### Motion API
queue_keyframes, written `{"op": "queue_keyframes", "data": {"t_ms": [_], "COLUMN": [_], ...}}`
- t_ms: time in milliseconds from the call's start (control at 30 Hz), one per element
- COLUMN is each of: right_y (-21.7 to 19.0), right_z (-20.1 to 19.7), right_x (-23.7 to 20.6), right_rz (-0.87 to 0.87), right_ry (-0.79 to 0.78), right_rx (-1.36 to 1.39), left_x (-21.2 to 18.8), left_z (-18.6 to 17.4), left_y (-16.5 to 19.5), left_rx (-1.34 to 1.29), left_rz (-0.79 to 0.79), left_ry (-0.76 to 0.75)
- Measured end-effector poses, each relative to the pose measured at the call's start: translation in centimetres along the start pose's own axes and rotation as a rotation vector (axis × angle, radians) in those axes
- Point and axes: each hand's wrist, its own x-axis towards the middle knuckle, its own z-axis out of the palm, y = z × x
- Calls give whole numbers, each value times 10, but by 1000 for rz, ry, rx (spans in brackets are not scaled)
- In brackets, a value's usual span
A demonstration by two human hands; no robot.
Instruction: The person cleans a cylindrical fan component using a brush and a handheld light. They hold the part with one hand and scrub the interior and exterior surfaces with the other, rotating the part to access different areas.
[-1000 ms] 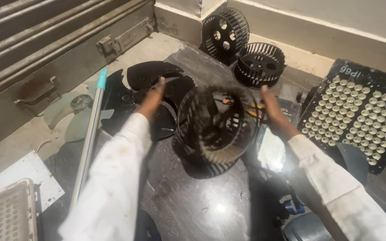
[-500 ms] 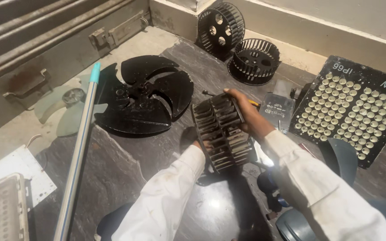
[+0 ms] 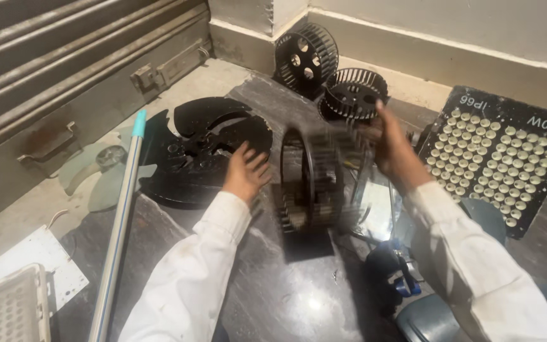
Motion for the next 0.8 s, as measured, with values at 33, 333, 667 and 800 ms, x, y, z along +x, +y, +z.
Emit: {"op": "queue_keyframes", "data": {"t_ms": [33, 333, 667, 800], "right_y": [13, 65, 195, 201], "right_z": [0, 14, 13, 17], "right_x": [3, 46, 42, 55], "right_rz": [43, -371, -475, -410], "right_ry": [-13, -244, -170, -44], "right_rx": [-16, -680, -1372, -1200], "left_x": [0, 27, -24, -34], "left_z": [-7, 7, 0, 7], "left_y": [3, -23, -113, -101], "left_rx": [-81, 519, 1860, 1855], "left_rz": [-29, 72, 392, 560], "left_ry": [110, -131, -111, -49]}}
